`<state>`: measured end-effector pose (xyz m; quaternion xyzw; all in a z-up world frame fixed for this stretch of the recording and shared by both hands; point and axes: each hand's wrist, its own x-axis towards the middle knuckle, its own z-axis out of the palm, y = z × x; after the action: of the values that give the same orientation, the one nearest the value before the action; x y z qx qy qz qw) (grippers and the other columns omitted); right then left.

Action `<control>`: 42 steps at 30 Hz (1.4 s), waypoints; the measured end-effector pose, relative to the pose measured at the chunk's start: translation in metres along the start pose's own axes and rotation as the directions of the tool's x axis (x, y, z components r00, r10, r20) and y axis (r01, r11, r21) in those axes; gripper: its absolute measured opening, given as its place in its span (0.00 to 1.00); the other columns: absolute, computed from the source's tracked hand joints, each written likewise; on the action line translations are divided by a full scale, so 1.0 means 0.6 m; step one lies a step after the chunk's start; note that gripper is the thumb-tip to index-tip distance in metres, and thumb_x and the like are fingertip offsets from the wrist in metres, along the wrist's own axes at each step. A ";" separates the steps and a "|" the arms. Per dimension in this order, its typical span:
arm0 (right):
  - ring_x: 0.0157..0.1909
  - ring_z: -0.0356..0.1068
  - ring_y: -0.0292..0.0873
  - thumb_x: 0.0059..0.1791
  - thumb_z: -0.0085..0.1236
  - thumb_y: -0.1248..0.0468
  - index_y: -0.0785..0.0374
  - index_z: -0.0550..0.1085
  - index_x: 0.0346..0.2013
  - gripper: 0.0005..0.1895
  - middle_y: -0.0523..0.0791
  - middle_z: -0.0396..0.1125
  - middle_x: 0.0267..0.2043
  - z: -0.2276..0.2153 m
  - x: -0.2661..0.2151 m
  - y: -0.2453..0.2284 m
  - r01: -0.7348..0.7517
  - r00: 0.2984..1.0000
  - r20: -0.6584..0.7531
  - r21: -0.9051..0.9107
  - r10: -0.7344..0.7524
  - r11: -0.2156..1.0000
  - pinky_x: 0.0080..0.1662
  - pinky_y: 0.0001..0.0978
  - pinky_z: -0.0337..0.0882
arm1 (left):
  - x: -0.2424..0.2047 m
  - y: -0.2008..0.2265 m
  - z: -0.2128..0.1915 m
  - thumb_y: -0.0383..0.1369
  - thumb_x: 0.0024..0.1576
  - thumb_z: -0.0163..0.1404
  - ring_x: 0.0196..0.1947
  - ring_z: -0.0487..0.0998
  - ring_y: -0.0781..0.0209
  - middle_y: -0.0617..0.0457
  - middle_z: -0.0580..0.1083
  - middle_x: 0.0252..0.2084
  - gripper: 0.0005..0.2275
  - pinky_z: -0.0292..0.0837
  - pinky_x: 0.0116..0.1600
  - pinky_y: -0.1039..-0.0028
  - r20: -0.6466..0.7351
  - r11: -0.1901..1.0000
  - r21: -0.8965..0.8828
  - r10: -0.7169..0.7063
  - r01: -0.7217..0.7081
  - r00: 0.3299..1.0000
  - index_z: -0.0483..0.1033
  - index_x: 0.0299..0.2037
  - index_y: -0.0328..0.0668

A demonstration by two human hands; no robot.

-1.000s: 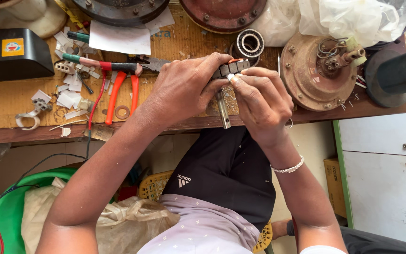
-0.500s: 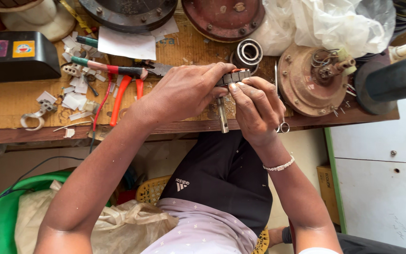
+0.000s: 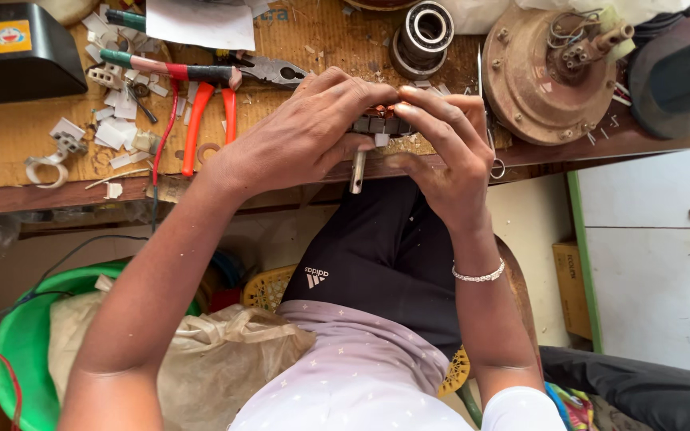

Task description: The person inserts small white plastic spacers into the slots of a copper-wound motor armature. They repeatedly pick up spacers, cut them with scissors, and press them into place between the copper windings.

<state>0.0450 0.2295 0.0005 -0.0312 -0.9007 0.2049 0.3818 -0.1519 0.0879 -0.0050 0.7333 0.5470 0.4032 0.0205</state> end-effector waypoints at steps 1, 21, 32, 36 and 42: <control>0.57 0.68 0.47 0.47 0.71 0.54 0.61 0.78 0.56 0.26 0.43 0.73 0.59 0.000 0.000 -0.005 -0.032 0.999 0.011 -0.007 0.032 0.999 0.60 0.39 0.72 | -0.002 0.001 0.001 0.34 0.64 0.56 0.62 0.70 0.43 0.44 0.71 0.61 0.25 0.65 0.69 0.56 -0.009 0.999 -0.027 -0.024 0.024 1.000 0.62 0.68 0.35; 0.58 0.66 0.46 0.50 0.69 0.60 0.60 0.77 0.58 0.23 0.42 0.73 0.61 0.011 -0.005 -0.033 -0.185 0.982 -0.018 0.066 0.187 0.981 0.63 0.36 0.67 | -0.018 0.030 0.065 0.47 0.66 0.56 0.56 0.78 0.47 0.47 0.75 0.57 0.24 0.74 0.62 0.59 -0.404 0.923 0.370 0.053 0.110 0.913 0.73 0.63 0.36; 0.59 0.65 0.47 0.52 0.67 0.60 0.60 0.77 0.59 0.21 0.42 0.72 0.63 0.021 -0.015 -0.035 -0.181 0.982 -0.056 0.018 0.182 0.983 0.64 0.38 0.67 | -0.017 0.031 0.084 0.45 0.71 0.46 0.58 0.78 0.47 0.45 0.74 0.59 0.20 0.75 0.63 0.57 -0.436 0.889 0.433 0.063 0.148 0.898 0.73 0.62 0.35; 0.60 0.65 0.48 0.53 0.66 0.60 0.59 0.77 0.60 0.21 0.42 0.71 0.64 0.025 -0.014 -0.036 -0.181 0.980 -0.074 0.033 0.183 0.983 0.65 0.37 0.68 | -0.019 0.034 0.087 0.44 0.70 0.47 0.58 0.78 0.47 0.45 0.74 0.59 0.19 0.75 0.63 0.58 -0.450 0.889 0.425 0.045 0.170 0.892 0.73 0.61 0.35; 0.59 0.65 0.49 0.52 0.65 0.62 0.61 0.77 0.60 0.20 0.43 0.71 0.64 0.021 -0.008 -0.034 -0.128 0.990 -0.051 0.009 0.128 0.992 0.64 0.40 0.68 | -0.021 0.037 0.087 0.44 0.69 0.48 0.55 0.79 0.46 0.44 0.75 0.54 0.19 0.75 0.60 0.57 -0.469 0.887 0.421 0.033 0.190 0.883 0.74 0.58 0.35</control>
<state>0.0417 0.2058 -0.0025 -0.0931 -0.8861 0.2308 0.3909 -0.1031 0.0901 -0.0369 0.5763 0.6449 0.4256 -0.2659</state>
